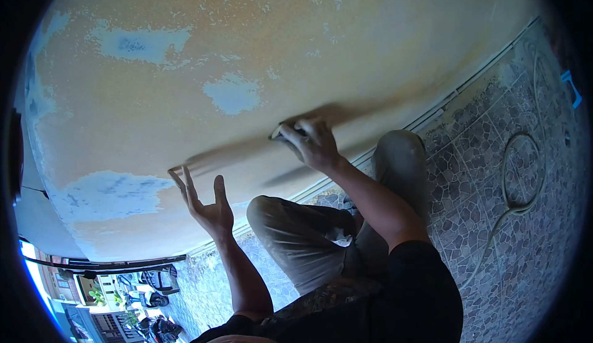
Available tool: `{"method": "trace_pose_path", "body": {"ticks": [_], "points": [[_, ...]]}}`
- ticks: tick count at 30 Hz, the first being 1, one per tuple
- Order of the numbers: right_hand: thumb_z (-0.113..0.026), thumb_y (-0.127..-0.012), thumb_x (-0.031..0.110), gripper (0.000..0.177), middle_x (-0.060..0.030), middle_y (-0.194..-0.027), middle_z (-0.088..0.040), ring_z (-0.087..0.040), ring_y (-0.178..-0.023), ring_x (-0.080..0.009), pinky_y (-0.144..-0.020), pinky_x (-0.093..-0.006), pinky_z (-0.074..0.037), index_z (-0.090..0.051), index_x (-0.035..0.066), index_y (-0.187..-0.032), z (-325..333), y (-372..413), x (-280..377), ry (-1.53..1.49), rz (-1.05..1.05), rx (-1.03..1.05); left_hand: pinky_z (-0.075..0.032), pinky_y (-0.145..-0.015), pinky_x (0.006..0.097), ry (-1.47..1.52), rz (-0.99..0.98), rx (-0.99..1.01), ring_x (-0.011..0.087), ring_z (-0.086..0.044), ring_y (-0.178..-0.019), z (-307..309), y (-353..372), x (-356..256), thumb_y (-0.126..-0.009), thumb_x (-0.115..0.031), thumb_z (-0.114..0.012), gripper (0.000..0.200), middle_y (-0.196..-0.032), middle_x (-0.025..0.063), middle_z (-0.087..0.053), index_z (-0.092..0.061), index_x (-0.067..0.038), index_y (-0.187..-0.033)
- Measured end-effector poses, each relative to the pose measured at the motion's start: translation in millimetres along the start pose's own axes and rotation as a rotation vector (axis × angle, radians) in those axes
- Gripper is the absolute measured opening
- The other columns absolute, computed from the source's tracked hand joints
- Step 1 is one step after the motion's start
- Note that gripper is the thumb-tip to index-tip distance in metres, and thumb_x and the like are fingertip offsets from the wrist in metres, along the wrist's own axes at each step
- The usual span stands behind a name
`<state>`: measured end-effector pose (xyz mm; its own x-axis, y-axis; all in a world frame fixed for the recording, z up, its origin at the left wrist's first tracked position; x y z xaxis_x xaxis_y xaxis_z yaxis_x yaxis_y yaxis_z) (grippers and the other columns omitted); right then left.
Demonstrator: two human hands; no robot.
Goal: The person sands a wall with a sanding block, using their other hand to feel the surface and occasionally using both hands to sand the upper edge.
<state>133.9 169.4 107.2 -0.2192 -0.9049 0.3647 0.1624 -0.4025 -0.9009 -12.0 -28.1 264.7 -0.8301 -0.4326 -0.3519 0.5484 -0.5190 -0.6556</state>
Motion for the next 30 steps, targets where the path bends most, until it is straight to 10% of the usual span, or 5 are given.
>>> {"method": "trace_pose_path", "body": {"ticks": [5, 13, 20, 25, 30], "points": [[-0.072, -0.096, 0.017, 0.061, -0.0262, -0.119, -0.054, -0.053, -0.101, -0.0413, -0.09, -0.0528, -0.044, -0.043, -0.006, -0.144, 69, -25, -118, -0.261, -0.728, -0.617, -0.037, -0.118, 0.0605, -0.13, 0.102, 0.238, 0.0435, -0.023, -0.156, 17, 2, 32, -0.085, -0.027, -0.084, 0.069, -0.171, 0.023, -0.021, -0.059, -0.016, -0.148], [-0.081, -0.089, 0.02, 0.06, -0.0116, -0.117, -0.055, -0.054, -0.103, -0.0311, -0.091, -0.0476, -0.044, -0.056, 0.008, -0.142, 7, -7, 13, -0.012, 0.015, 0.0, -0.039, -0.117, 0.06, -0.067, 0.123, 0.092, 0.0451, -0.028, -0.154, 0, 8, 17, -0.083, -0.028, -0.086, 0.065, -0.171, 0.0236, -0.019, -0.064, -0.016, -0.143], [-0.071, -0.099, 0.017, 0.06, -0.023, -0.126, -0.046, -0.054, -0.105, -0.0336, -0.087, -0.0439, -0.049, -0.044, -0.002, -0.149, 63, -47, -85, -0.196, -0.663, -0.578, -0.036, -0.118, 0.0621, -0.077, 0.149, 0.256, 0.0449, -0.026, -0.155, -10, 16, 18, -0.085, -0.034, -0.086, 0.065, -0.171, 0.0223, -0.018, -0.064, -0.015, -0.143], [-0.087, -0.084, 0.029, 0.069, -0.0161, -0.123, -0.051, -0.054, -0.106, -0.0315, -0.093, -0.0483, -0.044, -0.058, 0.014, -0.145, 2, -6, 7, 0.034, 0.049, 0.029, -0.036, -0.118, 0.0606, -0.036, 0.158, 0.09, 0.046, -0.03, -0.153, -12, 13, 8, -0.087, -0.04, -0.084, 0.058, -0.17, 0.0244, -0.022, -0.07, -0.011, -0.135], [-0.072, -0.097, 0.017, 0.062, -0.0222, -0.125, -0.048, -0.054, -0.104, -0.0372, -0.088, -0.0461, -0.048, -0.045, -0.002, -0.149, 74, -36, -111, -0.087, -0.567, -0.508, -0.03, -0.121, 0.0639, -0.008, 0.211, 0.062, 0.0415, -0.036, -0.152, 36, 4, 37, -0.092, -0.035, -0.077, 0.065, -0.166, 0.0183, -0.036, -0.058, -0.007, -0.147]]}}
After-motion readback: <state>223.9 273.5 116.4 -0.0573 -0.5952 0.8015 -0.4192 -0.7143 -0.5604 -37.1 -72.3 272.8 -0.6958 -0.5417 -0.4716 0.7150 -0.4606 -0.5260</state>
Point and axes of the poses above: each hand's wrist, its own y-axis away from the middle knuckle, its own z-axis out of the back of the hand, x = y × z, the point moved 9 cm from there along -y, towards the middle knuckle
